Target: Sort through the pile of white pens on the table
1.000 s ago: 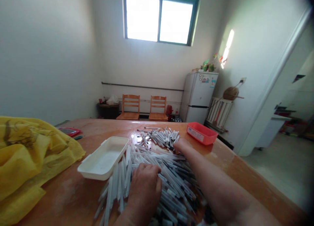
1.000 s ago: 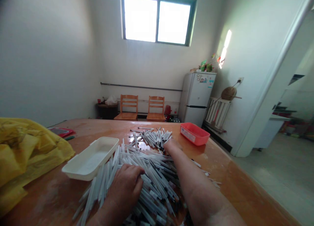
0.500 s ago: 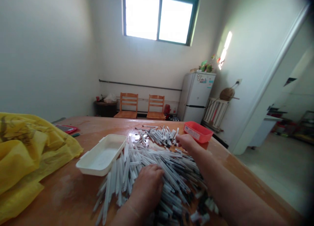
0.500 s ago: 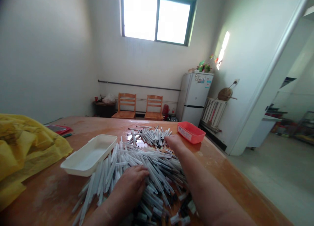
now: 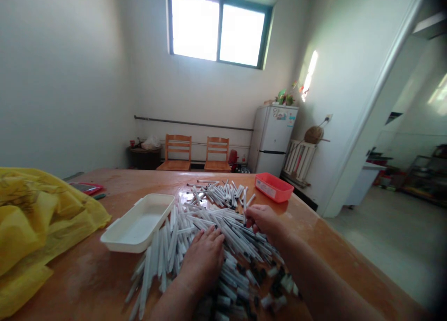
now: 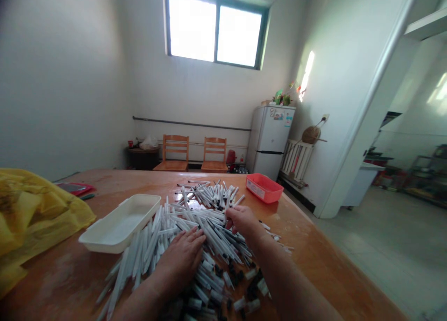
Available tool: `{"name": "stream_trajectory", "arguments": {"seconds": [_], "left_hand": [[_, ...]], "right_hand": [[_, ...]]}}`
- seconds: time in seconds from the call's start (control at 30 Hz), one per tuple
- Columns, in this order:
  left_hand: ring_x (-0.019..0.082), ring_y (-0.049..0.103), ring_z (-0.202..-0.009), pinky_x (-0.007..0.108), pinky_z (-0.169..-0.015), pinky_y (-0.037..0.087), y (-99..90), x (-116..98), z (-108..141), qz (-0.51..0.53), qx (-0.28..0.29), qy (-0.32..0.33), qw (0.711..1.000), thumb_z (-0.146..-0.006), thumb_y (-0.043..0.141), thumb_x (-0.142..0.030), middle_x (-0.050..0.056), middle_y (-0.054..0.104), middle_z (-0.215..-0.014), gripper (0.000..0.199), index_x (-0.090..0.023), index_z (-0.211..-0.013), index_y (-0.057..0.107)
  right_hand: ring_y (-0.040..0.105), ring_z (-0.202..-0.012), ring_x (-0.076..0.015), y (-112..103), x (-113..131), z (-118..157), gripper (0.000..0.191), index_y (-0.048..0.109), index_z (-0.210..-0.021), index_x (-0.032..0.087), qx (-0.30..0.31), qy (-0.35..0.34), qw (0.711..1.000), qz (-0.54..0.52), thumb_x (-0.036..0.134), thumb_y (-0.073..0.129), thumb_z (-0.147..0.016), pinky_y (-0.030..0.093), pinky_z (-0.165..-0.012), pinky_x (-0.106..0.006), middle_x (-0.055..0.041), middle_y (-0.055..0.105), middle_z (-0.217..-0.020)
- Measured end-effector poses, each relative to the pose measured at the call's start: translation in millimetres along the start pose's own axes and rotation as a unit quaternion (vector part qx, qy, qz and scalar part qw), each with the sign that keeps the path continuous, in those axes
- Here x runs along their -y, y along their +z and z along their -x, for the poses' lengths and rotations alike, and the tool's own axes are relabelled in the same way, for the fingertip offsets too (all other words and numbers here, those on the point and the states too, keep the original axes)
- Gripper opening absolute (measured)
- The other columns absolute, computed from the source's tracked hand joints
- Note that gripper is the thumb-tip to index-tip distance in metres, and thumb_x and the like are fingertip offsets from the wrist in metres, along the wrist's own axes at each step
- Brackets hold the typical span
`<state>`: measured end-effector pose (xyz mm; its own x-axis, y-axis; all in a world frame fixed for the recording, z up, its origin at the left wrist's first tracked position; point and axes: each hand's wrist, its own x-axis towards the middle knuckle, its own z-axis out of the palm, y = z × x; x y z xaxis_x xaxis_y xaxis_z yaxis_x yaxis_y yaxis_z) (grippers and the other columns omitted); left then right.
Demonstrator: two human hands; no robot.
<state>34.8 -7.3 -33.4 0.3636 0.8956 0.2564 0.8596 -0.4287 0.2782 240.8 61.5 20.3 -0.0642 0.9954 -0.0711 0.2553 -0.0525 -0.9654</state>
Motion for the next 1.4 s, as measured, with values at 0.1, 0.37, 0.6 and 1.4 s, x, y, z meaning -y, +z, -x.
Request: {"name": "stream_trajectory", "arguments": {"seconds": [0.1, 0.37, 0.6, 1.4], "left_hand": [[0.030, 0.046, -0.138, 0.053, -0.116, 0.029, -1.7, 1.0, 2.4, 0.003, -0.006, -0.001, 1.000, -0.094, 0.042, -0.024, 0.010, 0.060, -0.142, 0.042, -0.022, -0.129, 0.065], [0.028, 0.054, -0.127, 0.046, -0.111, 0.036, -13.2, 0.7, -4.4, 0.229, -0.151, -0.021, 0.961, -0.094, 0.047, -0.032, 0.013, 0.065, -0.132, 0.038, -0.021, -0.125, 0.067], [0.019, 0.066, -0.084, 0.030, -0.069, 0.047, -30.2, -12.4, -3.6, 0.695, -0.094, -0.164, 0.694, -0.089, 0.060, -0.050, 0.012, 0.073, -0.110, 0.046, -0.018, -0.123, 0.064], [0.016, 0.064, -0.079, 0.028, -0.070, 0.048, -40.6, -29.7, 3.0, 0.756, -0.077, -0.177, 0.625, -0.087, 0.066, -0.044, 0.008, 0.073, -0.095, 0.037, -0.019, -0.115, 0.067]], "right_hand": [[0.043, -0.038, -0.0069, -1.4, 0.3, 11.9, 0.017, 0.055, -0.061, 0.017, 0.006, 0.009, 1.000, -0.021, 0.028, 0.056, -0.074, 0.025, -0.038, -0.019, 0.0011, 0.058, -0.051], [0.051, -0.040, -0.0081, 8.3, 1.2, 59.2, 0.019, 0.054, -0.070, 0.017, 0.099, 0.006, 0.990, -0.096, 0.035, 0.060, -0.075, 0.028, -0.039, -0.018, -0.0005, 0.065, -0.057], [0.059, -0.043, -0.0108, 31.8, -14.2, 81.6, 0.018, 0.054, -0.081, 0.017, 0.321, 0.049, 0.926, -0.191, 0.029, 0.063, -0.071, 0.027, -0.039, -0.016, -0.0035, 0.071, -0.062], [0.030, -0.042, -0.0089, 33.8, -14.2, 93.2, 0.038, 0.065, -0.084, 0.017, 0.206, -0.069, 0.969, -0.114, 0.046, 0.045, -0.097, 0.021, -0.045, -0.023, 0.0063, 0.039, -0.049]]}}
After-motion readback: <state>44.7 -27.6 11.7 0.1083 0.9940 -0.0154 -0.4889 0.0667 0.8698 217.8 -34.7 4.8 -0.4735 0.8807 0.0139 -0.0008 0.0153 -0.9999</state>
